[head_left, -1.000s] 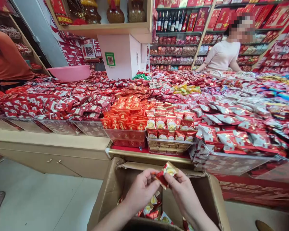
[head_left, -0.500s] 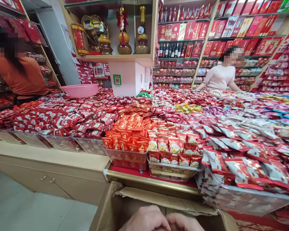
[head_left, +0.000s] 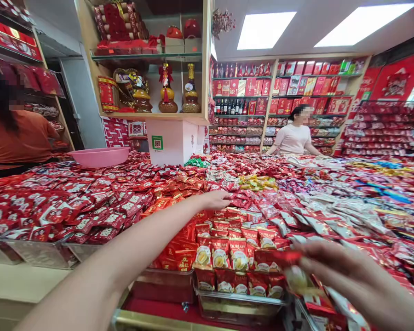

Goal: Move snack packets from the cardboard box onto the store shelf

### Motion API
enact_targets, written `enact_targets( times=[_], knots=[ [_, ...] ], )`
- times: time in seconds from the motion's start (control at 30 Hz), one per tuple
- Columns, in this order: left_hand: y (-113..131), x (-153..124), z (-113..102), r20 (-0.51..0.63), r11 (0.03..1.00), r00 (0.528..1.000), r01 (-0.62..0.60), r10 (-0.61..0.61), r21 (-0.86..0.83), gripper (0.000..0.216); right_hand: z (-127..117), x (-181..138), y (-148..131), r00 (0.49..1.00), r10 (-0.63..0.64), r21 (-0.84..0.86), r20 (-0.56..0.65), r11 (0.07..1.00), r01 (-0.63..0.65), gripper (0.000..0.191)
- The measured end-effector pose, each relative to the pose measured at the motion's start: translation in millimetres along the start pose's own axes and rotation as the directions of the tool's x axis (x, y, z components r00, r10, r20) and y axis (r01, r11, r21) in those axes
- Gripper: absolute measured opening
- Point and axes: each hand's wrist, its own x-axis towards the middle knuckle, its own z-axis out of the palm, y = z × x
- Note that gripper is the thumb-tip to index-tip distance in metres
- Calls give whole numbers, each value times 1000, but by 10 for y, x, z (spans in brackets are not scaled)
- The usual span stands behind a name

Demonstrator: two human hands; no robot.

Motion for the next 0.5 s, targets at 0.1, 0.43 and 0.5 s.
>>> enact_targets(
  times=[0.1, 0.43, 0.5],
  knots=[
    [-124, 406, 138, 110, 998, 993, 28, -34, 62, 22, -169, 593, -5, 994, -9, -99, -106, 995, -2, 25],
    [-151, 619, 212, 281, 989, 958, 25, -65, 143, 26, 123, 1980, 497, 983, -6, -373, -182, 926, -64, 6],
    [-151, 577, 193, 291, 991, 956, 8, -48, 136, 24, 208, 2102, 537, 984, 11, -357, -176, 931, -75, 5]
  ],
)
